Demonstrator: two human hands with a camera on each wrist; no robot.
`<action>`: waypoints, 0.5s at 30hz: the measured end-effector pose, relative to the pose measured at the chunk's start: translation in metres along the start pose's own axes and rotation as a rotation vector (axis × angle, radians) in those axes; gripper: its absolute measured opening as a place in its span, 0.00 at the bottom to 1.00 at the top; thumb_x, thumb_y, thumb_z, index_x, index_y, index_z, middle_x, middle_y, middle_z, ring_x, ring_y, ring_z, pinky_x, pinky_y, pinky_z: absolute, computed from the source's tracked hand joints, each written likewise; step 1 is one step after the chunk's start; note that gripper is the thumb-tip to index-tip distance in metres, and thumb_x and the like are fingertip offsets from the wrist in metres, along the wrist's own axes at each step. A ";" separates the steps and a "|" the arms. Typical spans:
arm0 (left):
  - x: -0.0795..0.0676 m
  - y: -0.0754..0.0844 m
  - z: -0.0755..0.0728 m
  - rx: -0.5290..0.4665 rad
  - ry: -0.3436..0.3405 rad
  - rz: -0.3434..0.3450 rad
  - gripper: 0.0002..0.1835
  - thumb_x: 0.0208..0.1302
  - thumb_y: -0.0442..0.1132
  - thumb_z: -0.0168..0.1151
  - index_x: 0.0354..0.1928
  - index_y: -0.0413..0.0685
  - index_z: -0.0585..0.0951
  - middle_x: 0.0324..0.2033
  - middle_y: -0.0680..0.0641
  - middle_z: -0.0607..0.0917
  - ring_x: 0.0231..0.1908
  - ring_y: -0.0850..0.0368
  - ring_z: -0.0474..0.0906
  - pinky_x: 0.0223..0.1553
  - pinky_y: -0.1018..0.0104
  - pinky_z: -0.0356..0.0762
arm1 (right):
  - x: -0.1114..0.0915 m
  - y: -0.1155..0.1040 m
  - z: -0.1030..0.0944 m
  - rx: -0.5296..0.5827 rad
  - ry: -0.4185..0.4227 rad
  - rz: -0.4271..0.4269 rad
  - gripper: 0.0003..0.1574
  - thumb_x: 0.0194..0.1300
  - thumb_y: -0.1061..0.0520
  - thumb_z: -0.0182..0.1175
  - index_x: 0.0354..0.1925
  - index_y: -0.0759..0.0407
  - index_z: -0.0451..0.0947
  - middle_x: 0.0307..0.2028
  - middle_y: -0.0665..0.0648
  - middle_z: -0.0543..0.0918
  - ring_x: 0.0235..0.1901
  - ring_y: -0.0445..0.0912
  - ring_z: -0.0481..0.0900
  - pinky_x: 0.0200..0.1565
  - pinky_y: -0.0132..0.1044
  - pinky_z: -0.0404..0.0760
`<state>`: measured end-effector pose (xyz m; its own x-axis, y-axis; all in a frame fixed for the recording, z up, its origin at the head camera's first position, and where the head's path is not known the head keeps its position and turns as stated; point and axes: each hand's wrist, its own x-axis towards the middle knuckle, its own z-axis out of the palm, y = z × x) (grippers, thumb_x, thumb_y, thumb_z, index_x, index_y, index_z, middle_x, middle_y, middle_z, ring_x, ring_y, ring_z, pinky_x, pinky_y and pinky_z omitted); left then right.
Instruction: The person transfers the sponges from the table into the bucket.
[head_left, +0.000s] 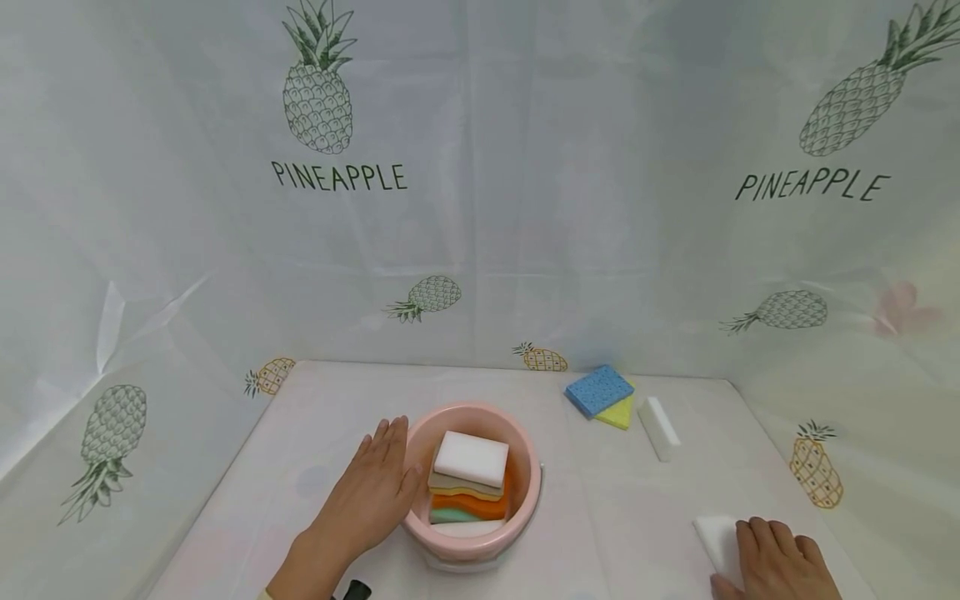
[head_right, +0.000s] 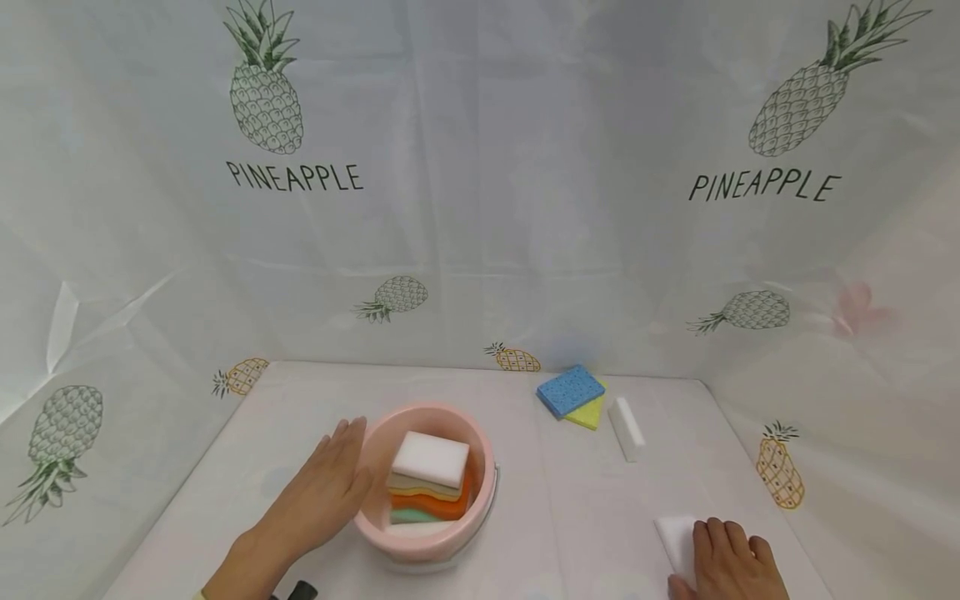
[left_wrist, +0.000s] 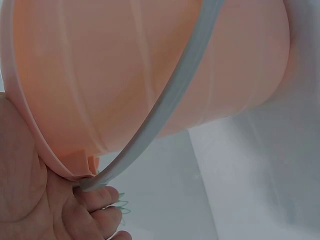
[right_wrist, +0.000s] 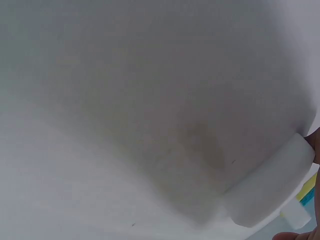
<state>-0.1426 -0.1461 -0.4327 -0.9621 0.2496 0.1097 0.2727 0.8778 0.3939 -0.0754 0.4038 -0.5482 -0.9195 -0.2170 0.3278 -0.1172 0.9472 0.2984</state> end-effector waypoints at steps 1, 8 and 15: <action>0.000 0.000 0.000 0.000 0.000 -0.001 0.37 0.82 0.48 0.52 0.80 0.30 0.58 0.80 0.33 0.61 0.81 0.35 0.53 0.81 0.38 0.52 | 0.000 0.004 0.001 -0.008 0.004 0.000 0.58 0.41 0.16 0.68 0.43 0.67 0.73 0.36 0.58 0.75 0.40 0.55 0.75 0.38 0.55 0.72; 0.000 0.000 0.001 -0.003 0.009 0.004 0.37 0.82 0.48 0.52 0.80 0.30 0.58 0.80 0.33 0.62 0.81 0.35 0.54 0.81 0.38 0.52 | 0.007 0.033 0.006 -0.055 -0.210 0.140 0.56 0.41 0.17 0.72 0.33 0.66 0.70 0.28 0.56 0.70 0.34 0.54 0.72 0.35 0.53 0.68; 0.000 0.000 0.002 0.003 0.013 0.006 0.37 0.82 0.48 0.52 0.80 0.30 0.59 0.80 0.33 0.62 0.81 0.35 0.54 0.81 0.38 0.53 | 0.005 0.044 0.016 0.018 -0.427 0.190 0.59 0.54 0.09 0.55 0.30 0.65 0.73 0.26 0.55 0.70 0.33 0.53 0.73 0.36 0.56 0.70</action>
<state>-0.1428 -0.1456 -0.4341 -0.9604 0.2497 0.1239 0.2785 0.8775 0.3905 -0.0908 0.4481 -0.5480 -0.9970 0.0739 -0.0239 0.0656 0.9656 0.2517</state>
